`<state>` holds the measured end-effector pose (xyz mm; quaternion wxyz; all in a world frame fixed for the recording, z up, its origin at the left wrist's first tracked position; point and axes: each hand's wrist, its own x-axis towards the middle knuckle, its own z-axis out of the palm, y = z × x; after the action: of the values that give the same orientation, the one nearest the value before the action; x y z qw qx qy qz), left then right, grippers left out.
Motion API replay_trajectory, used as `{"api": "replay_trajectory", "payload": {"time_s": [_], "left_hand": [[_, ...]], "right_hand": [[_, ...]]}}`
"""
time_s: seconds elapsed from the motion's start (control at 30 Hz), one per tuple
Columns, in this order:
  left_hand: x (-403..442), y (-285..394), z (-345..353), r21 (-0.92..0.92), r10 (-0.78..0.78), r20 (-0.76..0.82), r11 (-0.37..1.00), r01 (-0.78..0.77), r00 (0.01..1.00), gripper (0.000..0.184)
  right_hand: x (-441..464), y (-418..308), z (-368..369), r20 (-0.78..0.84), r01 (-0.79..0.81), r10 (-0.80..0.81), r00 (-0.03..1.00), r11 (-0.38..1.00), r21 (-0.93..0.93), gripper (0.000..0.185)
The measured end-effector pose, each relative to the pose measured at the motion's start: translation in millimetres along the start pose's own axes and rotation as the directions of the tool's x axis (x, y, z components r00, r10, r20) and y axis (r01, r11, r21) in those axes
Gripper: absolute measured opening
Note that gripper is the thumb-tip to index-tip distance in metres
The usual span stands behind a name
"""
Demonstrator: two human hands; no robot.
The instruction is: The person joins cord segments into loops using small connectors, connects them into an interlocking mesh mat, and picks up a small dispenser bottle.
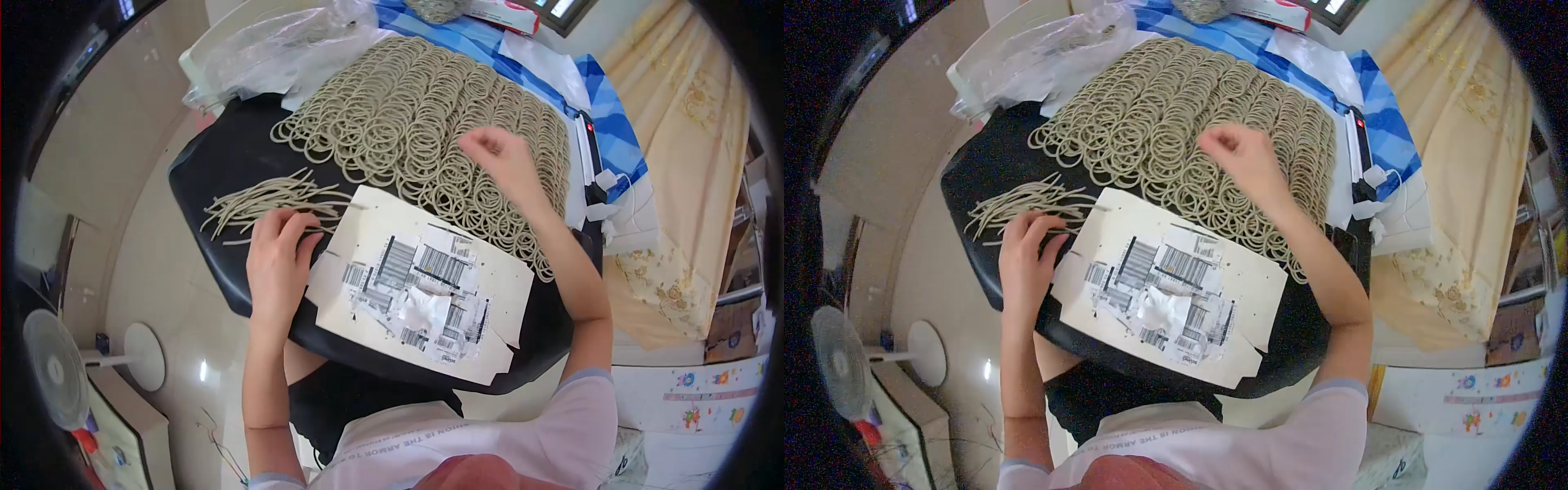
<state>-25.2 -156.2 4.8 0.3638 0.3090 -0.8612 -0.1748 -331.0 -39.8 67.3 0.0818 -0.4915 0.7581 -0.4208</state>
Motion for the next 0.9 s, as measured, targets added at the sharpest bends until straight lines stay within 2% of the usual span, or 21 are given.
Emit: {"api": "replay_trajectory", "payload": {"time_s": [0.07, 0.2, 0.3, 0.33, 0.37, 0.43, 0.5, 0.53, 0.57, 0.63, 0.73, 0.77, 0.8, 0.9], "left_hand": [[-1.9, -4.0, 0.2, -0.012, -0.004, 0.015, 1.000, 0.004, 1.000, 0.016], [-2.6, -7.2, 0.7, -0.017, -0.019, -0.029, 1.000, 0.019, 0.999, 0.013], [-2.1, 2.7, -10.6, -0.302, -0.223, -0.125, 0.937, 0.177, 0.967, 0.010], [-4.5, 2.4, -13.9, -0.329, -0.158, -0.205, 0.941, 0.084, 0.966, 0.013], [-7.9, 8.1, -19.2, -0.498, -0.230, -0.180, 0.860, 0.114, 0.956, 0.012], [-18.5, 34.5, -35.8, -0.780, -0.354, -0.086, 0.605, 0.158, 0.931, 0.010], [-32.8, 63.3, -56.5, -0.873, -0.353, 0.108, 0.414, 0.259, 0.930, 0.006], [-40.4, 76.0, -62.9, -0.863, -0.326, 0.190, 0.395, 0.316, 0.926, 0.007], [-49.6, 82.0, -60.2, -0.903, -0.258, 0.264, 0.271, 0.332, 0.929, 0.009], [-66.6, 93.5, -49.2, -0.920, -0.212, 0.330, 0.144, 0.363, 0.920, 0.013], [-78.3, 103.1, -39.3, -0.931, -0.274, 0.333, 0.056, 0.361, 0.902, 0.013], [-81.0, 101.5, -35.9, -0.926, -0.292, 0.338, 0.064, 0.371, 0.895, 0.013], [-84.3, 98.9, -31.8, -0.921, -0.310, 0.343, 0.073, 0.382, 0.887, 0.014], [-93.8, 92.7, -21.2, -0.900, -0.285, 0.409, 0.027, 0.434, 0.867, 0.015]], "right_hand": [[-29.2, -15.8, 9.2, 0.128, 0.002, -0.006, 0.992, 0.999, 0.037, 0.021], [-66.4, -30.7, 25.0, 0.265, 0.061, -0.082, 0.961, 0.994, 0.088, 0.015], [-82.1, -53.6, 26.2, 0.372, 0.075, -0.101, 0.923, 0.994, 0.084, 0.012], [-86.0, -61.3, 26.1, 0.399, 0.089, -0.120, 0.909, 0.991, 0.096, 0.011], [-88.9, -67.9, 25.8, 0.425, 0.102, -0.139, 0.895, 0.989, 0.108, 0.010], [-96.0, -78.3, 26.2, 0.441, 0.219, -0.268, 0.857, 0.963, 0.158, 0.020], [-106.0, -93.1, 29.7, 0.404, 0.333, -0.399, 0.823, 0.915, 0.227, 0.031], [-111.2, -100.3, 29.2, 0.466, 0.312, -0.419, 0.779, 0.904, 0.290, 0.053], [-117.7, -106.7, 30.6, 0.529, 0.196, -0.381, 0.758, 0.907, 0.372, 0.059], [-130.8, -115.3, 32.3, 0.652, -0.061, -0.316, 0.689, 0.871, 0.487, 0.073], [-137.0, -97.7, 27.6, 0.765, -0.304, -0.165, 0.623, 0.850, 0.430, 0.056], [-138.6, -90.7, 27.7, 0.793, -0.387, -0.109, 0.599, 0.828, 0.407, 0.050], [-142.3, -89.0, 28.2, 0.708, -0.442, -0.076, 0.702, 0.733, 0.517, 0.031], [-133.4, -68.5, 12.6, 0.692, -0.470, -0.047, 0.720, 0.702, 0.536, 0.019]]}}
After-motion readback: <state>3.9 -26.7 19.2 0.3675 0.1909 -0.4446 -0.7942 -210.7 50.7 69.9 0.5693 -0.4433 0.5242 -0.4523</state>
